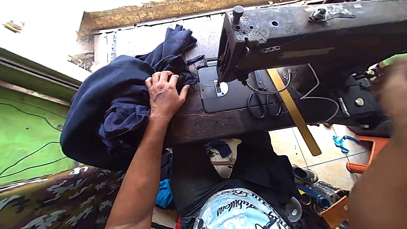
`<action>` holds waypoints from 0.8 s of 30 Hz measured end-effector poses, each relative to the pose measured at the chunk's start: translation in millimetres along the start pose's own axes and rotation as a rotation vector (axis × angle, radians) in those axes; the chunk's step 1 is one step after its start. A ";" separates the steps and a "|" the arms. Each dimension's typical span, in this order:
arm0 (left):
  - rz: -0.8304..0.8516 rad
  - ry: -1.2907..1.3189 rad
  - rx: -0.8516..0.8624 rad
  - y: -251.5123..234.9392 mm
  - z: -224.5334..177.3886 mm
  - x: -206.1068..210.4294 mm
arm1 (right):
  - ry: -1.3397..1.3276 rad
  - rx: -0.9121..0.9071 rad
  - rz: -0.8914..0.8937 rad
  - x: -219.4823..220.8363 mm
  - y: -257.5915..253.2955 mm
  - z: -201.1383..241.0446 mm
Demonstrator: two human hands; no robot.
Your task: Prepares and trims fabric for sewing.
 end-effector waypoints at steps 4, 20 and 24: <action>-0.107 0.028 0.053 7.7 1.6 1.5 | 0.014 -0.008 0.316 100.1 52.5 137.3; -0.261 0.071 0.082 14.5 1.5 4.3 | -1.189 -0.023 1.101 155.4 144.7 196.8; -0.275 0.054 0.088 14.3 0.8 3.2 | -1.613 0.019 1.142 186.1 125.8 255.6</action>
Point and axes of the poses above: each hand's wrist, its own y-axis away from the middle knuckle, its own x-axis out of the palm, z = x × y, the point moved 4 cm from there along -y, towards the middle knuckle, and after that the axes turned 11 degrees about z, right-handed, at the moved point
